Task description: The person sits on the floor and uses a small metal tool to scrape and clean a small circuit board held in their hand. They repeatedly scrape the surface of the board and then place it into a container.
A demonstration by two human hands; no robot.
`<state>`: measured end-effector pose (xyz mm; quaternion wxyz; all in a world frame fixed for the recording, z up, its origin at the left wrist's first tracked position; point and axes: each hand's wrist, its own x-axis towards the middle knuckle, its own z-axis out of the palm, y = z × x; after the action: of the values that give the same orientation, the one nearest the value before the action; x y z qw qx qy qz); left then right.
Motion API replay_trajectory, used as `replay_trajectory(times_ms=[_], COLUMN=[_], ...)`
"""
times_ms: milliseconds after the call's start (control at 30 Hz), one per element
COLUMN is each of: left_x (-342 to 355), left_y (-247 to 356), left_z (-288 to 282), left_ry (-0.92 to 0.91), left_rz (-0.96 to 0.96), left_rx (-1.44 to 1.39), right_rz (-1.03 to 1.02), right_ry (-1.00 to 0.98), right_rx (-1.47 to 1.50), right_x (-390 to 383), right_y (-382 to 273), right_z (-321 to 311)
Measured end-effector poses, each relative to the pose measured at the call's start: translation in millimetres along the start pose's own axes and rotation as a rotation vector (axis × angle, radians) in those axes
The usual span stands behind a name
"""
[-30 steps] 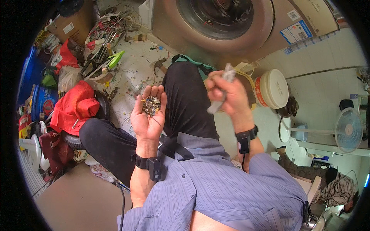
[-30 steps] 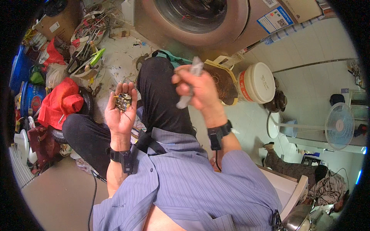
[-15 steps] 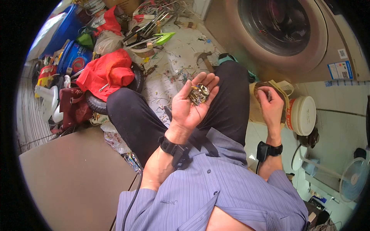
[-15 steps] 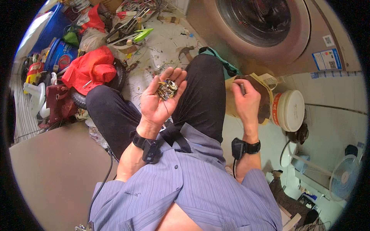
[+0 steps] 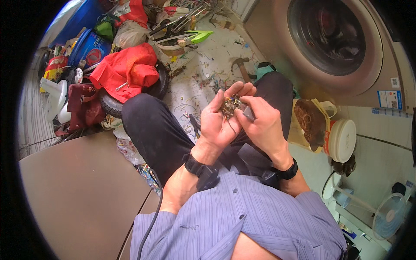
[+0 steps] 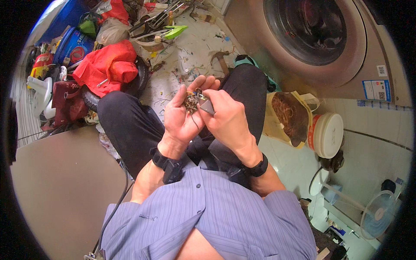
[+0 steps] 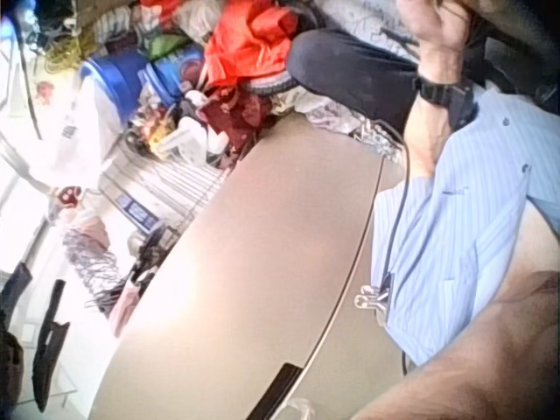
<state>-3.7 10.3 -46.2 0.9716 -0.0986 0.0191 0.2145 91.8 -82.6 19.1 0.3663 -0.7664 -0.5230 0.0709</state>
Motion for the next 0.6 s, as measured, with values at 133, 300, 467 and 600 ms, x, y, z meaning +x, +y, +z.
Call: replay_trajectory(times_ms=[133,300,467,600], left_x=[-1.3,-2.8,-4.5,-5.8], left_y=[3.4,7.8,11.5,13.6], left_z=[-0.2,1.7,2.6,2.2], left_ry=[-0.057,-0.058,-0.06,-0.078], left_rz=[0.009,0.03,0.037,0.027], left_rx=[-0.063,-0.081,-0.084,-0.097], right_rz=[0.091,0.397,0.476,0.491], right_ry=[0.024,-0.048,-0.118,-0.124], right_rx=[0.154,0.46,0.68,0.731], right_x=[5.3,12.1,13.7,11.8], right_y=[-1.2,-4.2,-3.5,-3.9], right_z=[-1.2,-3.4,-5.2,-9.1])
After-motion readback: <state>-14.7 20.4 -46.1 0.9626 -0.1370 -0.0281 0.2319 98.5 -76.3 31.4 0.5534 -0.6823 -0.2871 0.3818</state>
